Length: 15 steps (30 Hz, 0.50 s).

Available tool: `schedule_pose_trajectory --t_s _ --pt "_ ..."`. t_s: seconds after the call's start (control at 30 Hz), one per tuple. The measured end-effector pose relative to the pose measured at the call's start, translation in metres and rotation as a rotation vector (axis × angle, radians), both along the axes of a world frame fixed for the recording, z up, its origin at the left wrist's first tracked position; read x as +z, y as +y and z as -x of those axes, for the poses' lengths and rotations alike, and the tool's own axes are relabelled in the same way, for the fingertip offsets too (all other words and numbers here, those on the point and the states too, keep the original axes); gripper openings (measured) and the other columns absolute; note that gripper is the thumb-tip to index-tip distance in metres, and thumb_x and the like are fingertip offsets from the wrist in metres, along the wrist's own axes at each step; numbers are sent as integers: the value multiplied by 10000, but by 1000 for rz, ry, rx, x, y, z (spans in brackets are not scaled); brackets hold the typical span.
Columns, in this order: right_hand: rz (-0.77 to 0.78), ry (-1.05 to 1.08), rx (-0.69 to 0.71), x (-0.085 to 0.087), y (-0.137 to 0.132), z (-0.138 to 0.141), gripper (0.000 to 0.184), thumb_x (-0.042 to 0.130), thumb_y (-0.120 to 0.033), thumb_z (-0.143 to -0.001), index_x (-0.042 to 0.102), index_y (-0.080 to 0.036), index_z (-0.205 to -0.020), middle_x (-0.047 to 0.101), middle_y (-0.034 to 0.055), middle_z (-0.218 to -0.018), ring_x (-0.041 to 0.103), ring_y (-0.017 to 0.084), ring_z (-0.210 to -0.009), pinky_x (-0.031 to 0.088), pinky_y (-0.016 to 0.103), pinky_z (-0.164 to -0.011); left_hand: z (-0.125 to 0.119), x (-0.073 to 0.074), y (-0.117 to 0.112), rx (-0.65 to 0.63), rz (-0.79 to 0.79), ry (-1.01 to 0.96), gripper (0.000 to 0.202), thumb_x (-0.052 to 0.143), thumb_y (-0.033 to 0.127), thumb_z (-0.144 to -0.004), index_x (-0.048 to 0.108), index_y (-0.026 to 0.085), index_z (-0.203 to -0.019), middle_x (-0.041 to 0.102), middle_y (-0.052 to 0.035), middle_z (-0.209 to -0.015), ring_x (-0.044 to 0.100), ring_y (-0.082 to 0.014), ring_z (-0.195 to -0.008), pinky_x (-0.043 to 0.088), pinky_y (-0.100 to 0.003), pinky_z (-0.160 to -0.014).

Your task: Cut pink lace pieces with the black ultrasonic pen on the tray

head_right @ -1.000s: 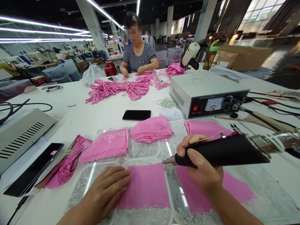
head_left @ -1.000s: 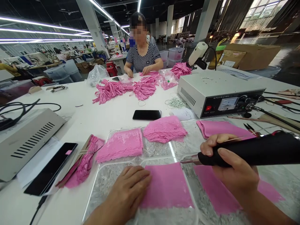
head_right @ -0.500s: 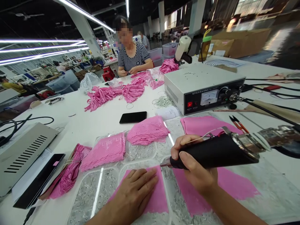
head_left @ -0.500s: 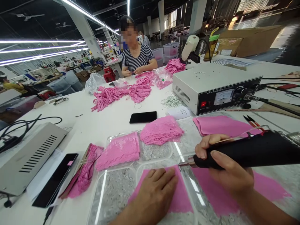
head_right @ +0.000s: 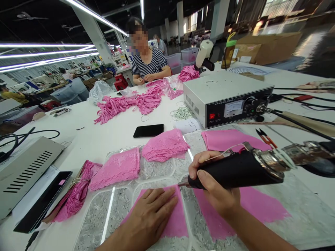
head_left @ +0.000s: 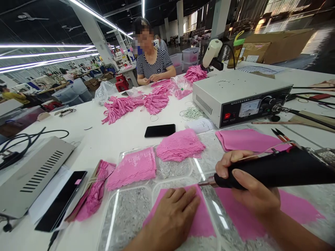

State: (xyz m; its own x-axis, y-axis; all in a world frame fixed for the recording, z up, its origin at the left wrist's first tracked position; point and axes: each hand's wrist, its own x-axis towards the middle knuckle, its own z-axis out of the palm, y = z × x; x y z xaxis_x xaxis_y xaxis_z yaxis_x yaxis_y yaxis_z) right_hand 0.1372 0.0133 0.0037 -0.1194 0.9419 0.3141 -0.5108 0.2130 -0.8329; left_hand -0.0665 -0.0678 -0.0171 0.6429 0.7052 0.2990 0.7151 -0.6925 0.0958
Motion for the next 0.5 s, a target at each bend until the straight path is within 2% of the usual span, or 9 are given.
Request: schedule_pose_trajectory --t_s 0.33,0.5 --pt "-1 -30 -26 7 -3 0 88 678 -250 -816 615 -283 -868 542 -7 -781 547 149 -612 506 325 -575 0 -2 0 -8 4 1 303 434 146 -956 557 116 -1231 616 -129 -1232 557 -239 -973 485 -390 -790" --pt "32 34 -32 10 -8 -5 79 672 -258 -794 609 -260 -842 534 0 -772 533 142 -592 487 316 -542 1 -1 0 -13 6 37 316 420 143 -964 548 140 -1253 600 -136 -1250 553 -234 -998 482 -387 -797"
